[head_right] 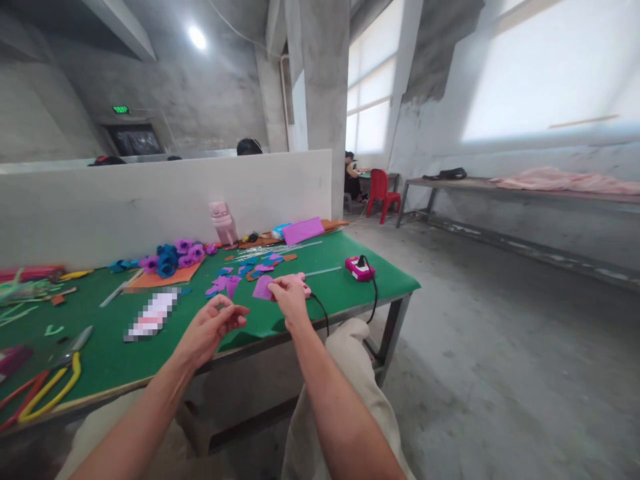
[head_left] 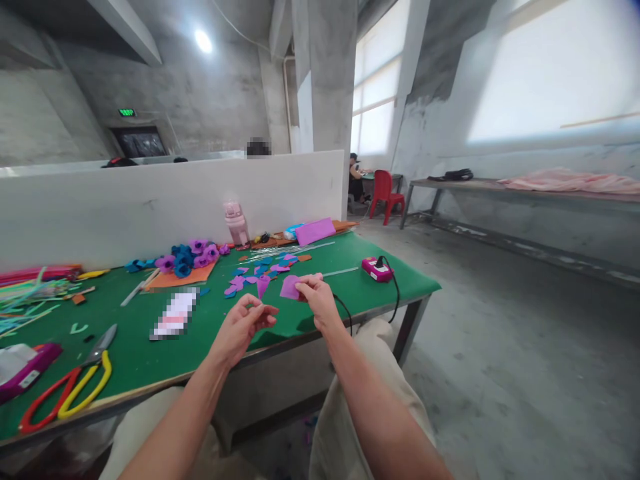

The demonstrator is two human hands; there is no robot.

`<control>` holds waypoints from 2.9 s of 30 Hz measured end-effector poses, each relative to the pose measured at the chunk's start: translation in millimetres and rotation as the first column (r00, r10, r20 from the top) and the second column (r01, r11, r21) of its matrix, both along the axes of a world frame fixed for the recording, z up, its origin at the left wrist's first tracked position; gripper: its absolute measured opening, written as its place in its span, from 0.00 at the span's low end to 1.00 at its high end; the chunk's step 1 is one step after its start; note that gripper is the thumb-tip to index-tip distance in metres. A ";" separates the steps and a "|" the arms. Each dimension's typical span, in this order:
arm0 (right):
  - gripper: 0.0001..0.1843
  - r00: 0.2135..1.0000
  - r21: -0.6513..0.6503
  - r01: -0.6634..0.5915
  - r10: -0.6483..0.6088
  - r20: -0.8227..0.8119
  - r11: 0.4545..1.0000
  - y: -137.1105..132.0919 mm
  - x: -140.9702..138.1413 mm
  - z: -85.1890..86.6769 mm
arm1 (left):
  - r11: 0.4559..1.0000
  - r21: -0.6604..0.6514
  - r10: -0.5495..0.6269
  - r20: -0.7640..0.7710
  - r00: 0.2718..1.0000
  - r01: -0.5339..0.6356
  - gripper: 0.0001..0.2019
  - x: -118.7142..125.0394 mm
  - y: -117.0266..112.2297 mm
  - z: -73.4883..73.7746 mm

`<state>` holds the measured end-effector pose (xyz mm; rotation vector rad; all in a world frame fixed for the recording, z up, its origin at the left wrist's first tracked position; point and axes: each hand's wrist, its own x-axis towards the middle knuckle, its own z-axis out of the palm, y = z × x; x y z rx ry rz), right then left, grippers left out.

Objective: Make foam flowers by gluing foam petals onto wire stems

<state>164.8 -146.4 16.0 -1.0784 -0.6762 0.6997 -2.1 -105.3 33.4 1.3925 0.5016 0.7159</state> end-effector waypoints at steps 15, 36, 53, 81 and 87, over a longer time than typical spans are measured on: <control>0.06 0.998 0.048 -0.002 -0.001 0.057 0.999 1.5 -9.4 0.3 | 0.990 -0.026 0.139 0.029 0.990 -0.139 0.09 8.0 5.5 -17.9; 0.06 0.984 0.115 -0.005 -0.016 0.179 0.993 -4.8 -20.4 6.7 | 0.930 0.212 0.296 0.054 0.954 -0.301 0.07 10.1 6.5 -23.0; 0.06 0.957 0.093 0.061 -0.085 0.276 0.994 -5.5 -26.1 5.6 | 0.947 0.199 0.256 0.015 0.966 -0.254 0.09 11.8 4.9 -28.9; 0.07 0.958 0.077 0.017 -0.038 0.286 0.997 -6.6 -26.4 3.4 | 0.970 0.120 0.214 -0.014 0.977 -0.211 0.09 12.4 3.9 -29.4; 0.07 0.976 0.099 -0.019 -0.003 0.218 0.995 -6.9 -27.5 4.2 | 0.974 0.112 0.201 -0.006 0.980 -0.199 0.10 12.4 4.5 -30.5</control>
